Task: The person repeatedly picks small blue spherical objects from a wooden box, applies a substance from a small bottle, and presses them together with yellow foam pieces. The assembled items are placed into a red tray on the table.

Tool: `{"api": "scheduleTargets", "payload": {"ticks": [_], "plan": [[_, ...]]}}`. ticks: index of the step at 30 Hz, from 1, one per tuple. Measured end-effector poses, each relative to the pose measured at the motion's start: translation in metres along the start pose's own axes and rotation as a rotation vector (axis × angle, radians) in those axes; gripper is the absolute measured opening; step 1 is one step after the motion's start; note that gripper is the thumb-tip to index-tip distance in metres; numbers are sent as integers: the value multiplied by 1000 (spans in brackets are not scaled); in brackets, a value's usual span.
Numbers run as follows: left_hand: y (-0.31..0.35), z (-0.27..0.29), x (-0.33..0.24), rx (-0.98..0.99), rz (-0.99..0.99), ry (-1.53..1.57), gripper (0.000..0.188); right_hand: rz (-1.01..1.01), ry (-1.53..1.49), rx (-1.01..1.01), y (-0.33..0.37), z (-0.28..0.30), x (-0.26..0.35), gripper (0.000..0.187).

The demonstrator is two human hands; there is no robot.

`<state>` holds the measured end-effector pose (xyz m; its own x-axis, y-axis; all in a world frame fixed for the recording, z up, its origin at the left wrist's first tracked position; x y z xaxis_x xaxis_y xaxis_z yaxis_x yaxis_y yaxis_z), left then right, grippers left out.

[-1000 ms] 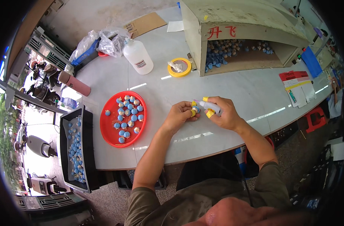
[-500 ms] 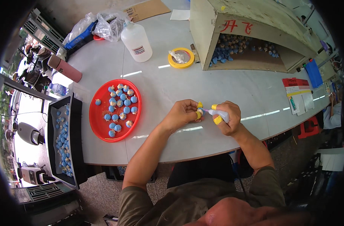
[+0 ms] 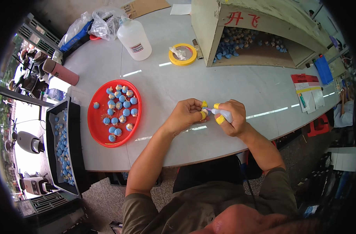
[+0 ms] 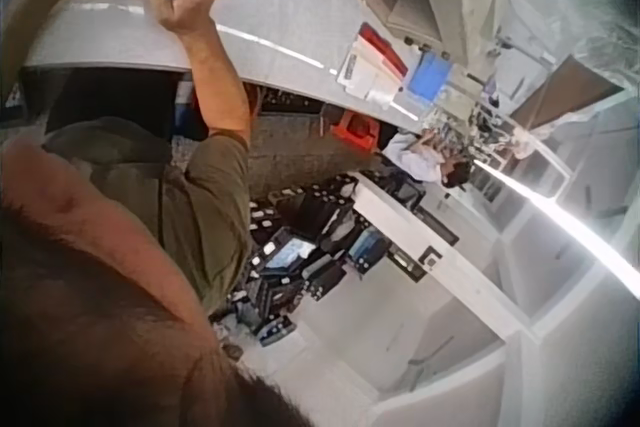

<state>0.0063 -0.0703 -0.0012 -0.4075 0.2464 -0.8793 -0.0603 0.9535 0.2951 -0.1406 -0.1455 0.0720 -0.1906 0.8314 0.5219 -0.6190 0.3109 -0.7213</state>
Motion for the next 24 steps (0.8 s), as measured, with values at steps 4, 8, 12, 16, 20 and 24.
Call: {"api": "scheduleTargets", "payload": {"ticks": [4, 8, 12, 16, 20, 24], "plan": [[-3, 5, 3, -22, -24, 66, 28, 56, 65, 17, -2, 2, 7, 21], [-2, 5, 0, -55, 13, 86, 29, 133, 80, 3, -2, 0, 11, 23], [1, 3, -5, -70, 20, 66, 30, 129, 95, 1, -1, -2, 11, 23], [0, 5, -2, -80, 11, 68, 28, 111, 132, 39, 0, -1, 12, 31], [-1, 4, -1, -77, 11, 58, 27, 109, 142, 33, 0, -1, 12, 30], [-1, 4, 0, -74, 9, 68, 27, 138, 131, 2, -1, 0, 13, 27]]}}
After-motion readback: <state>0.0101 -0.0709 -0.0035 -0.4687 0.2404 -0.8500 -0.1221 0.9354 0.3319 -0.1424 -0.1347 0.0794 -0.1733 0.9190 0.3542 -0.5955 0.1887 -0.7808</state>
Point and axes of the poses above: each hand's wrist, its own y-axis away from the middle knuckle, its own z-axis out of the back of the hand, x = y × z, the point moved 7 cm from there along -y, towards the middle knuckle, and after that the axes turned 2 degrees about -z, right-handed, at the moved point
